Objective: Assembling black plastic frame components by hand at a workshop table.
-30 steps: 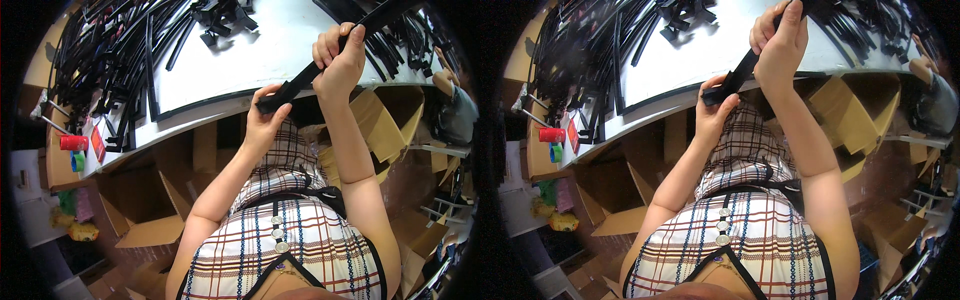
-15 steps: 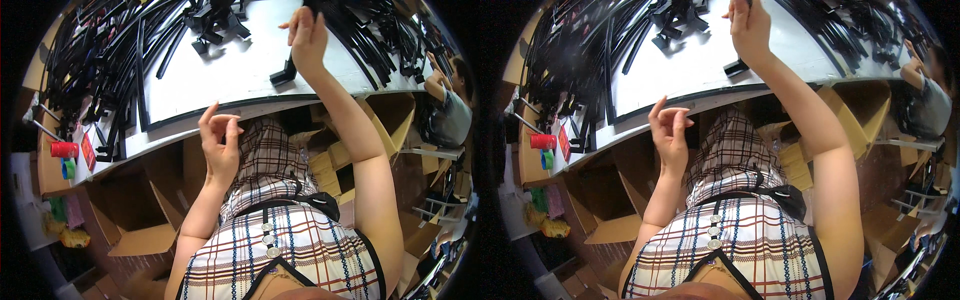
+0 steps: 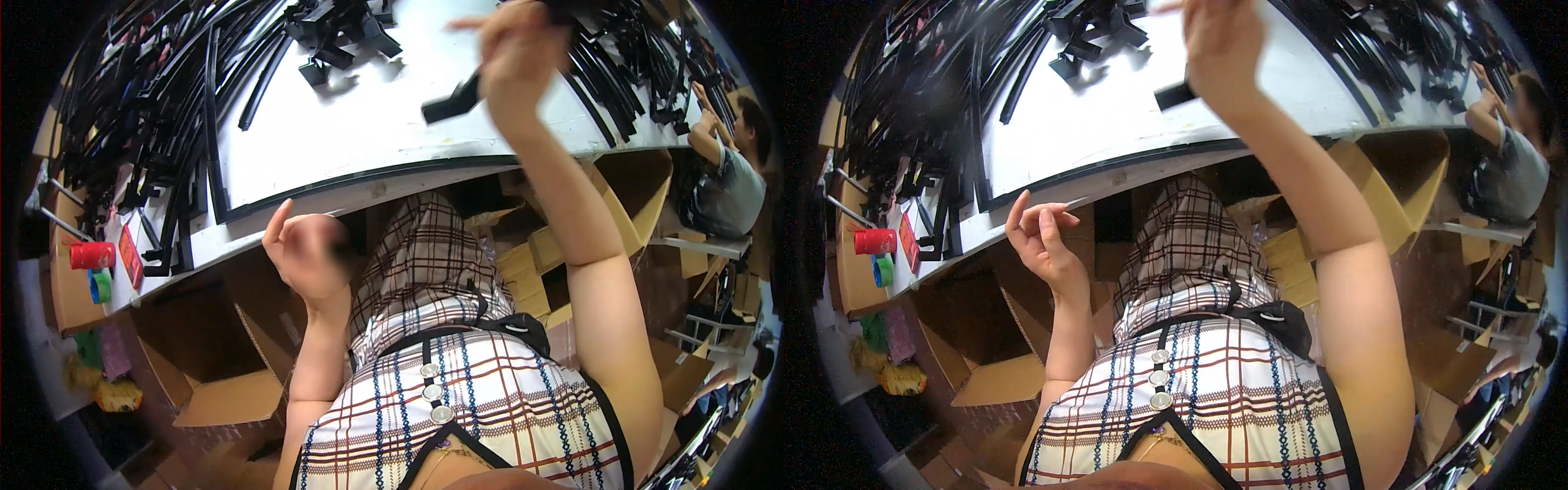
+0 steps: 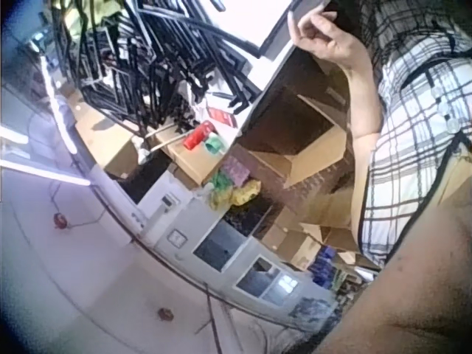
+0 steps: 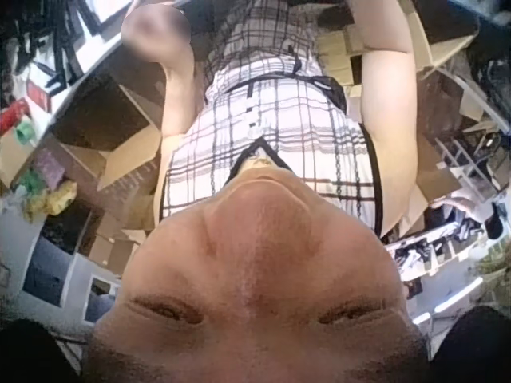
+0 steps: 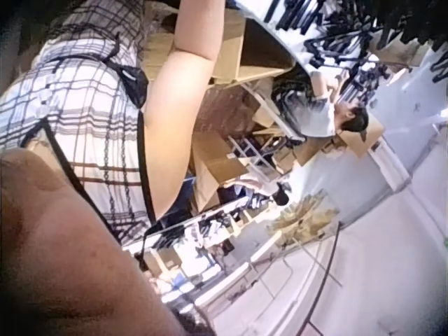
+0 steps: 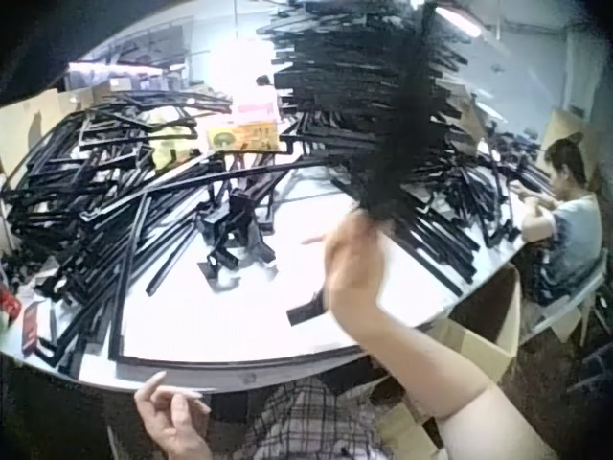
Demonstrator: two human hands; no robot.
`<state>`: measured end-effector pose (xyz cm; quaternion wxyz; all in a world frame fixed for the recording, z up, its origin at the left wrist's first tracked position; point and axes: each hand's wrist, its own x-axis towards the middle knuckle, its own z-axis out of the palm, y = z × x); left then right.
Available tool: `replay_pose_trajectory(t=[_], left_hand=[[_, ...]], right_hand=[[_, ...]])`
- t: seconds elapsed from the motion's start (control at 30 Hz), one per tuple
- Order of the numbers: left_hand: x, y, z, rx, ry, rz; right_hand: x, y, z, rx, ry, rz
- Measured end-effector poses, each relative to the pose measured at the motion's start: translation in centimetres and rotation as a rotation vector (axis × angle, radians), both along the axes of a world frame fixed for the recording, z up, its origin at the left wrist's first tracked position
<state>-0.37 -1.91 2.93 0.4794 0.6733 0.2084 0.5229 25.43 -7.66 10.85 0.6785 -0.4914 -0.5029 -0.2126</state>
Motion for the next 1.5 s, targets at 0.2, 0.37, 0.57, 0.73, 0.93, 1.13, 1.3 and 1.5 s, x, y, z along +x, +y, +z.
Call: replay_pose_trajectory(t=[0.2,0.37,0.57,0.73,0.93,1.13,1.3,1.5], left_hand=[[-0.2,0.2,0.6,0.027,-0.007,0.006],[-1.0,0.7,0.6,0.077,-0.021,0.089],[-0.5,0.2,1.0,0.035,-0.042,0.083],[-1.4,-0.1,0.4,0.067,0.029,0.034],[2.3,-3.4,0.6,0.149,0.315,-0.423],[6.2,-5.2,-0.2,-0.386,0.172,-0.77],[6.8,-6.0,-0.4,-0.533,0.136,-0.763],[6.3,-7.0,0.4,-0.482,0.123,-0.663]], right_hand=[[2.3,1.0,-3.3,-0.035,-0.091,0.042],[1.1,0.7,1.3,0.072,-0.224,-0.024],[2.8,2.9,-4.8,-0.136,-0.012,-0.018],[3.9,1.3,-2.9,0.049,0.232,0.082],[-0.9,-7.1,1.7,0.248,0.599,0.203],[-3.9,-8.6,-2.3,0.245,0.861,0.123],[-3.6,-9.2,-3.2,0.259,0.922,0.187],[-5.0,-9.7,-5.9,0.145,0.868,0.424]])
